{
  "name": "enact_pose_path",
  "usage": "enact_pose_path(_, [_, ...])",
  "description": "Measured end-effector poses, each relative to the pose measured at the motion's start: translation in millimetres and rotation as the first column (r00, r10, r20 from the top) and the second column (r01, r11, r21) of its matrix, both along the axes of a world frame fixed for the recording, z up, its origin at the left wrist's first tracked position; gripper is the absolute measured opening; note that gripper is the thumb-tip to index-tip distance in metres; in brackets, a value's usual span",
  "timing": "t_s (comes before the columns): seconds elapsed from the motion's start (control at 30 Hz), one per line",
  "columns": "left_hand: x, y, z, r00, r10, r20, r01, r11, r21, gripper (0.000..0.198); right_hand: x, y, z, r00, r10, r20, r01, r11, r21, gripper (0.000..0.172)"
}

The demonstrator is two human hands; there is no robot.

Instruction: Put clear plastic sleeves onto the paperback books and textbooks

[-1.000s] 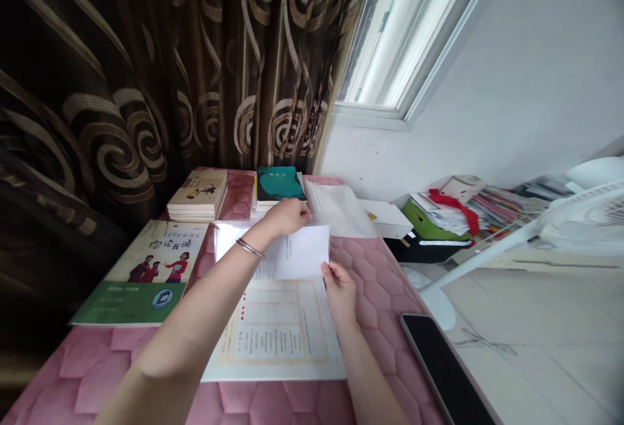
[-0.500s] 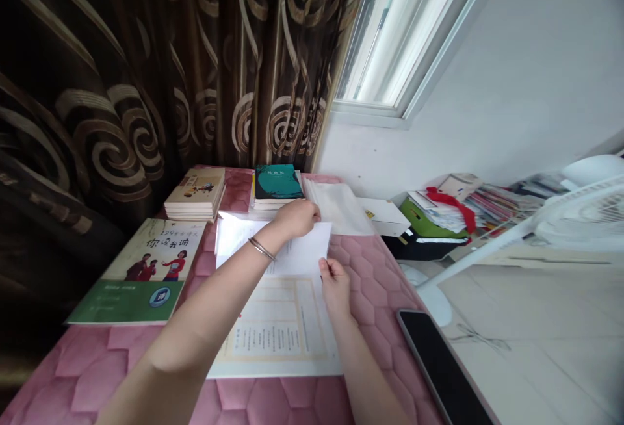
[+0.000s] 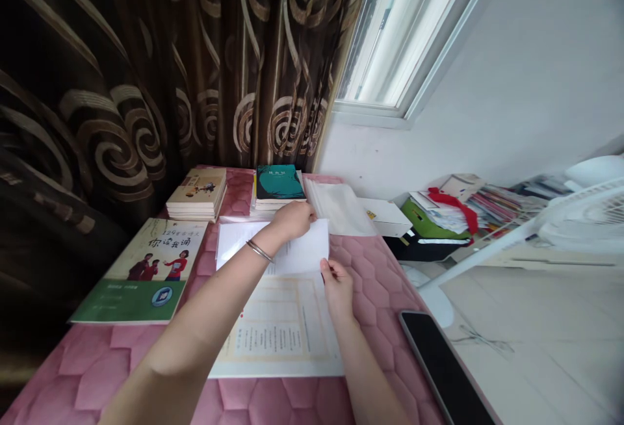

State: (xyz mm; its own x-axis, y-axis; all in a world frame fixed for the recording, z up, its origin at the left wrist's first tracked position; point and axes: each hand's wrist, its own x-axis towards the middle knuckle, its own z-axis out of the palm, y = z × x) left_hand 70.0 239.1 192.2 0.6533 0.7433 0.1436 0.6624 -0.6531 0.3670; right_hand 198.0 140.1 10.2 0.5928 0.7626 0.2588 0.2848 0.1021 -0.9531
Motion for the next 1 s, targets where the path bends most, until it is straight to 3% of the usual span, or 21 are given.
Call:
enact_pose_path(0.27, [-6.2,11.0,-2.9,0.993,-0.069,0.092,0.078,0.993,-0.089,0.026,5.5,-5.6,2.0,0.984,0.167,-0.054,-0.169,0.984,-0.048,0.043])
enact_pose_path(0.5, [-17.4,19.2,-8.9,0.994,-0.054,0.099,0.070,0.984,-0.163,0.026,4.2,-4.8,1.3,0.993,0.109,0.034,-0.107,0.992,-0.073,0.045])
enact_pose_path(0.7, [-28.3,19.6,-26.7,0.991,0.037,0.126,-0.009,0.977,-0.214,0.024,5.6,-7.2,5.0,0.982,0.168,0.086,-0.158,0.981,-0.113,0.048])
enact_pose_path(0.87, [-46.5,20.3,-41.9,0.990,-0.022,0.136,0.065,0.945,-0.321,0.028,12.7,-14.1,13.0,0.950,0.297,0.098,-0.271,0.939,-0.213,0.047])
enact_pose_path(1.0, [-60.1,22.0,-50.4,0.971,-0.029,0.236,0.125,0.908,-0.399,0.027,14.4,-15.6,15.3,0.945,0.298,0.137,-0.260,0.934,-0.244,0.046])
